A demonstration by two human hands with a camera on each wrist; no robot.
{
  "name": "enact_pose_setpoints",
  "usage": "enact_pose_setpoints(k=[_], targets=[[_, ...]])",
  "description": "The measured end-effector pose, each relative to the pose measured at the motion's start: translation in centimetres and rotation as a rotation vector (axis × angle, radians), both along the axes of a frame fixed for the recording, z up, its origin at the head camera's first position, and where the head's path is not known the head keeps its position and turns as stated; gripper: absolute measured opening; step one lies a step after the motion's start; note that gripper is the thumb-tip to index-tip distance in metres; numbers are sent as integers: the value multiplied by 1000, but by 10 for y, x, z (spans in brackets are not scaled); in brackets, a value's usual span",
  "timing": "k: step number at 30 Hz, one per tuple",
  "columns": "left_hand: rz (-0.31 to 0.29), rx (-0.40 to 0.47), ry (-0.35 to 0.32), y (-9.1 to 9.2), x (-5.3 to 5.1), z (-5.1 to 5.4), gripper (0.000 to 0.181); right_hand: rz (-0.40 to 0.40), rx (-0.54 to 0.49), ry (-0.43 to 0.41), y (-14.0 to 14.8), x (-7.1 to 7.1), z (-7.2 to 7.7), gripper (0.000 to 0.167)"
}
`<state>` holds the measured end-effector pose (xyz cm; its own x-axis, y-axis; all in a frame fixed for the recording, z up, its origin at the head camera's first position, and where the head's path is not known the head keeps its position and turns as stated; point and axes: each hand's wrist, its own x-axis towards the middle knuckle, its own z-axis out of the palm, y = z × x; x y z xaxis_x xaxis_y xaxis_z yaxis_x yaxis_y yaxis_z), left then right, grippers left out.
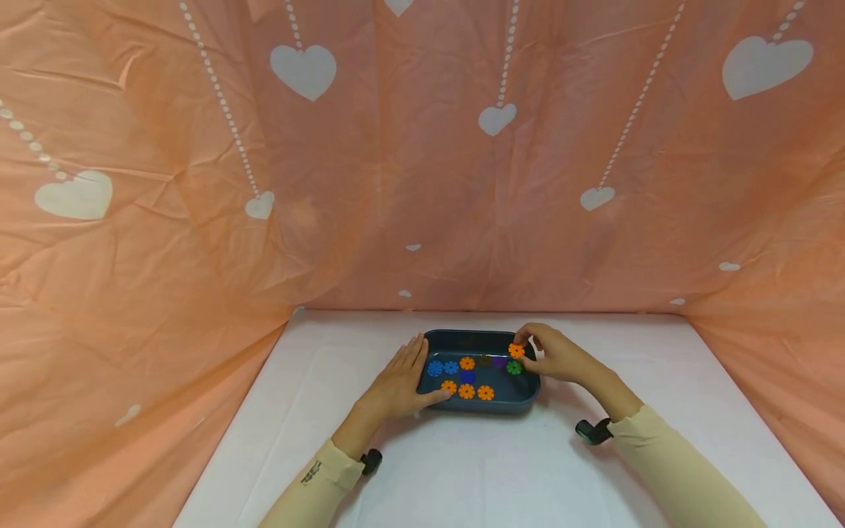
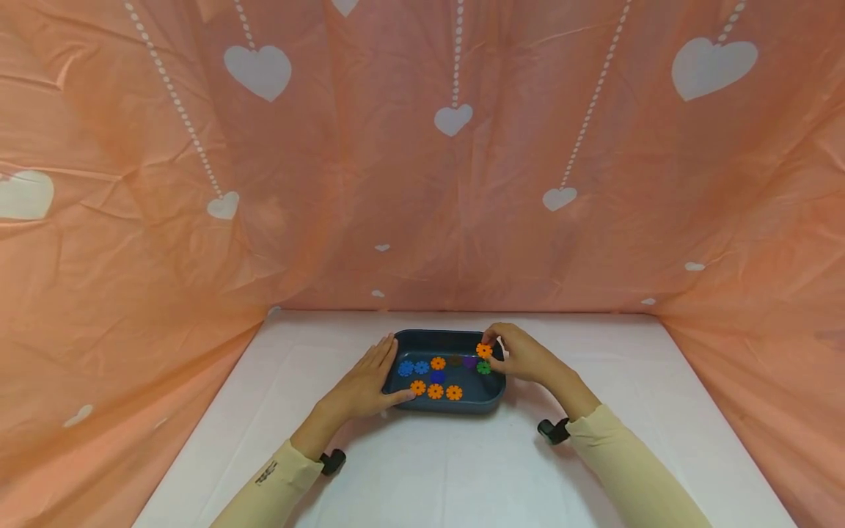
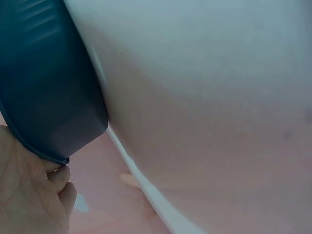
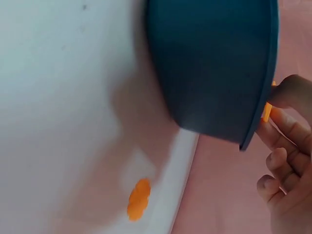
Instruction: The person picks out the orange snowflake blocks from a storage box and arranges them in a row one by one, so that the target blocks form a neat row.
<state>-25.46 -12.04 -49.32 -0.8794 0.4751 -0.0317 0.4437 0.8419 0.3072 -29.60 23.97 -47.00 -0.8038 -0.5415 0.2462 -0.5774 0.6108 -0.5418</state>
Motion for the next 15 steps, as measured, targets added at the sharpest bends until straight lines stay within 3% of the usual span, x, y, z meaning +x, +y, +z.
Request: enact_pose_setpoints(k=[15], targets=[[-2,-5,-1,0,-5,-3,119,-60,-64,47,42,10,-6,27]])
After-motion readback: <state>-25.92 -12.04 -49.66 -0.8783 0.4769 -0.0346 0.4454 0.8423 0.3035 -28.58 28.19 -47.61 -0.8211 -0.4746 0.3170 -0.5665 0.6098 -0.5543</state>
